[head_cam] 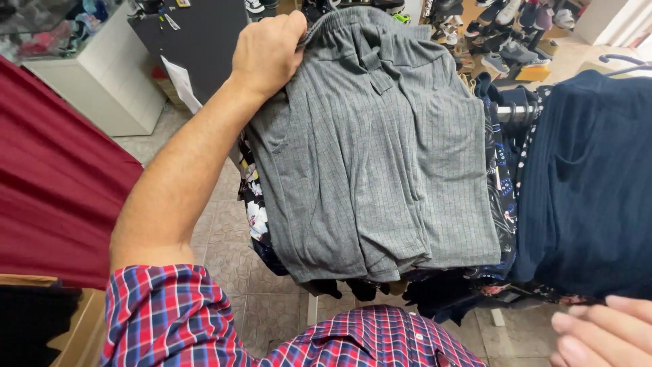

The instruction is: The person is organizing a clothing rack by placing individual garments onto hangers and then hanging them on the rack.

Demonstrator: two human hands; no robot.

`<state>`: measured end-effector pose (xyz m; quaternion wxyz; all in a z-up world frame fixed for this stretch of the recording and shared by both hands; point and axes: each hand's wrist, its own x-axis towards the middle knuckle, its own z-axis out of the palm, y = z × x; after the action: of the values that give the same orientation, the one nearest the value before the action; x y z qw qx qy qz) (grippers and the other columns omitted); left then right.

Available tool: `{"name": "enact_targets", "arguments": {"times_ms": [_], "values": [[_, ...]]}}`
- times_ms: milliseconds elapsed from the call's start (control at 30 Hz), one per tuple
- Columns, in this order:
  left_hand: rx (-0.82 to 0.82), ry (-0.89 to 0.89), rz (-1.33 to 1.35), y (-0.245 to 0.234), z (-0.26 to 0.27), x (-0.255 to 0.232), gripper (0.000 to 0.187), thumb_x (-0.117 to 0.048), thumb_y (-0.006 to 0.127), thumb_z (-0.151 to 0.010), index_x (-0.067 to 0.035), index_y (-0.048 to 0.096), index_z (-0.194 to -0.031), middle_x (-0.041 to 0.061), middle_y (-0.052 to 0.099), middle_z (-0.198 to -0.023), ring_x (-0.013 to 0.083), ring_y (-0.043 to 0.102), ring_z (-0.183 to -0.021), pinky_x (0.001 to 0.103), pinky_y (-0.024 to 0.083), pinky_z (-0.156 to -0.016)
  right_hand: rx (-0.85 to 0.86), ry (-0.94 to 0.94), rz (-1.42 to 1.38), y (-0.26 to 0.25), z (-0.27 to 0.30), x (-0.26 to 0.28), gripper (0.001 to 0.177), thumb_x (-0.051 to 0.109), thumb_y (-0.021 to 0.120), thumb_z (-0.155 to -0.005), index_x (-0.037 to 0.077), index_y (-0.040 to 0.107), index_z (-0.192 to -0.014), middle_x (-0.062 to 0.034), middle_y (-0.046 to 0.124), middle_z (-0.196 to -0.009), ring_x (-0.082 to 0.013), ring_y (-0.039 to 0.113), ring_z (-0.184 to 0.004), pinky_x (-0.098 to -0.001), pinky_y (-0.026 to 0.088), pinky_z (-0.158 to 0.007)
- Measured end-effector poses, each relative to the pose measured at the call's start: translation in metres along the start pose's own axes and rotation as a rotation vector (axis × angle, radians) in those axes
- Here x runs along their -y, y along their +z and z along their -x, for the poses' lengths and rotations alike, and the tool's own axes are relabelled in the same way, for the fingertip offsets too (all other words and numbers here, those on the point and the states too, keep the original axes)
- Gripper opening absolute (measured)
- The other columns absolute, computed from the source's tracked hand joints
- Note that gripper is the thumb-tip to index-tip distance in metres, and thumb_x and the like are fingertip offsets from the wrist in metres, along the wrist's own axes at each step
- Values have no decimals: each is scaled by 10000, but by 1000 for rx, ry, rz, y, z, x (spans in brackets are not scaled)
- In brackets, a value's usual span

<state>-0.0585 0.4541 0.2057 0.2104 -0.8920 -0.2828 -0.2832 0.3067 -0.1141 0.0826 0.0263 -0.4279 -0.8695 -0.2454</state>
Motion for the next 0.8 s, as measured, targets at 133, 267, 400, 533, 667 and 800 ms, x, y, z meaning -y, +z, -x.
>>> {"name": "enact_targets", "arguments": {"times_ms": [133,267,400,533,667,800], "values": [[-484,219,-135,-55,10,-28,241,-112,751,-894,-125,510,-909,31,507,-763,252,533,-629,393,419,-522,-579,327,-62,-20,-72,12,208,201,671,-891,29,702,-1004,-114,754,-939,-298,723,-872,-534,557,-876],[-584,233,-94,-104,26,-69,217,-105,706,-1013,-101,535,-880,46,481,-771,252,483,-630,386,403,-559,-576,408,-69,-32,-64,10,210,137,719,-875,14,743,-1043,-95,740,-903,-301,709,-854,-522,562,-891],[-575,255,-10,-154,46,-112,193,-4,753,-939,-62,570,-924,63,618,-860,256,562,-685,376,457,-612,-636,449,-93,-44,-60,2,219,131,758,-876,-10,747,-1043,-137,731,-922,-319,703,-879,-517,558,-914],[-509,178,28,-201,64,-153,164,13,759,-965,-47,606,-970,68,617,-850,266,584,-708,377,465,-643,-639,325,-50,-60,-62,-9,230,136,743,-895,-12,730,-1071,-131,724,-947,-338,711,-887,-498,553,-854],[-348,121,248,-259,83,-200,167,63,781,-982,0,652,-1065,108,687,-953,263,624,-796,361,492,-716,-680,298,-50,-80,-67,-15,321,161,761,-954,-45,686,-1188,-218,718,-1193,-411,710,-1068,-539,543,-1010],[-146,70,355,-312,108,-257,231,48,794,-953,11,676,-1148,132,724,-1012,257,697,-874,361,550,-816,-738,291,-74,-104,-74,-15,448,287,757,-997,-74,639,-1235,-287,645,-1291,-517,690,-1143,-593,577,-1049]]}}
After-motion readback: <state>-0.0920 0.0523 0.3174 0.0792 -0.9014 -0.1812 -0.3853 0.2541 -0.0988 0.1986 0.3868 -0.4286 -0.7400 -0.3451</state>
